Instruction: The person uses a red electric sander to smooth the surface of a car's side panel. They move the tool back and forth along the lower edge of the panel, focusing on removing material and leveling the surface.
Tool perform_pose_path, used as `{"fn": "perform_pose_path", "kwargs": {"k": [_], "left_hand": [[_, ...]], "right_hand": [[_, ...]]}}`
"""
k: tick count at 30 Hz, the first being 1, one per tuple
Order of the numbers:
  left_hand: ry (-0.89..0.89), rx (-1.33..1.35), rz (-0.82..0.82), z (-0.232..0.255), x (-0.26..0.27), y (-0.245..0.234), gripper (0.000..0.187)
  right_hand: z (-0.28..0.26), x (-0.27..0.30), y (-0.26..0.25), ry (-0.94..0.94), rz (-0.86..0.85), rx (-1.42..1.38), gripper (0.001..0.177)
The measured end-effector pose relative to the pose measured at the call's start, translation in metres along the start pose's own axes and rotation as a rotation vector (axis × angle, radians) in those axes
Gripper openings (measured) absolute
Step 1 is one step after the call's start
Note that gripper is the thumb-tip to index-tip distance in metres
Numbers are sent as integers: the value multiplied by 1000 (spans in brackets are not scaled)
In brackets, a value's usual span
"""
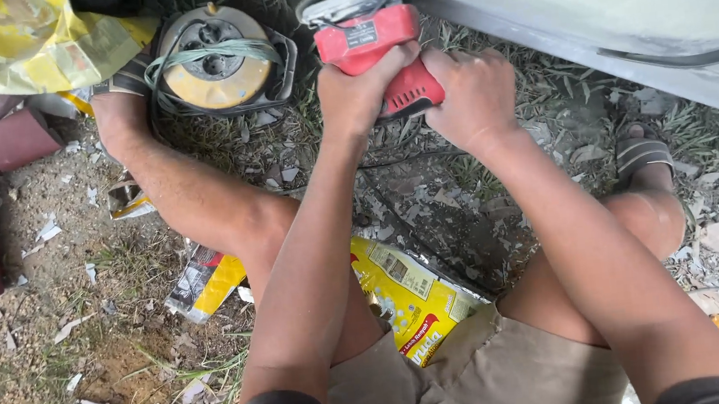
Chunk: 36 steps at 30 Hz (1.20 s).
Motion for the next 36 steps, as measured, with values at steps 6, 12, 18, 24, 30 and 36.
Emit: {"fn": "perform_pose_path", "kwargs": {"k": [6,12,18,24,30,36], "left_hand": [[-24,6,-179,-15,8,27,53],[113,-182,-109,6,1,-1,50],[50,53,-49,6,1,-3,46],[-50,-51,-131,-9,19,33,82],[-49,-150,-190,-4,10,21,66],[-18,-93,-29,21,3,-21,50]], "right_hand": [[21,27,3,77,-36,76,29],[-6,2,13,105,-71,-25,31],[-9,-2,-3,-20,104,-38,29],[21,36,-4,26,174,95,27],[18,27,2,128,-191,95,31],[-16,-8,0,-26,127,104,21]]}}
Point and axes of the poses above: each hand's wrist, its own x-axis away from the middle knuckle, its own y-axis out of the palm, z = x × y, the point moved 5 cm from there along -x, towards the middle knuckle, and after that the axes turned 3 degrees about x, right-handed, at the moved point
